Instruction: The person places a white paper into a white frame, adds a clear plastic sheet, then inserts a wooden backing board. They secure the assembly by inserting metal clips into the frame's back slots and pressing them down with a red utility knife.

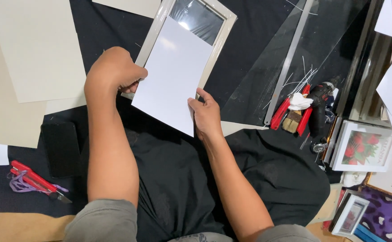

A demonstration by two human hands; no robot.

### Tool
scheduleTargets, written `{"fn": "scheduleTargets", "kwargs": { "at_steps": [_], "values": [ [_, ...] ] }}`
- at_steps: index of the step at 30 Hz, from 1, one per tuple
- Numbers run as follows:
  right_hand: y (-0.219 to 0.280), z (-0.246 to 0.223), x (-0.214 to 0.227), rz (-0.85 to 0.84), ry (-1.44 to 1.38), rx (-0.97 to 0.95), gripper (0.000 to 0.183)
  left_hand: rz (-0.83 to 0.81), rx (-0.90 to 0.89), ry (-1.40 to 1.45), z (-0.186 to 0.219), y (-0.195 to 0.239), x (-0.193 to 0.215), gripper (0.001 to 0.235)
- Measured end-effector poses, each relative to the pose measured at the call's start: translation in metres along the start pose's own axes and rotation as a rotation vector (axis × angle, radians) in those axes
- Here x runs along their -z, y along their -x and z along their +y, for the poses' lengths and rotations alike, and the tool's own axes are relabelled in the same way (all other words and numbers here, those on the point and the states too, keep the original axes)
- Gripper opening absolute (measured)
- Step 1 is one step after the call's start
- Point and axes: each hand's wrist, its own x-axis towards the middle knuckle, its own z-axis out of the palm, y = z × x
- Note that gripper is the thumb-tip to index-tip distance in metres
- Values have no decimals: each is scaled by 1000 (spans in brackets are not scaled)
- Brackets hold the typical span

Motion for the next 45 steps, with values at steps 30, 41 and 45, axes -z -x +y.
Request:
{"fn": "scheduleTargets", "kwargs": {
  "at_steps": [30, 41, 45],
  "values": [
    [-4, 1, 6, -108, 47, 15, 85, 78, -17, -179, -15, -34, -21, 14],
    [14, 1, -4, -29, 142, -23, 43, 23, -37, -304, 7, -34, -21, 24],
    [7, 4, -7, 14, 232, 78, 49, 85, -145, -248, 12, -23, -22, 24]
  ]
}}
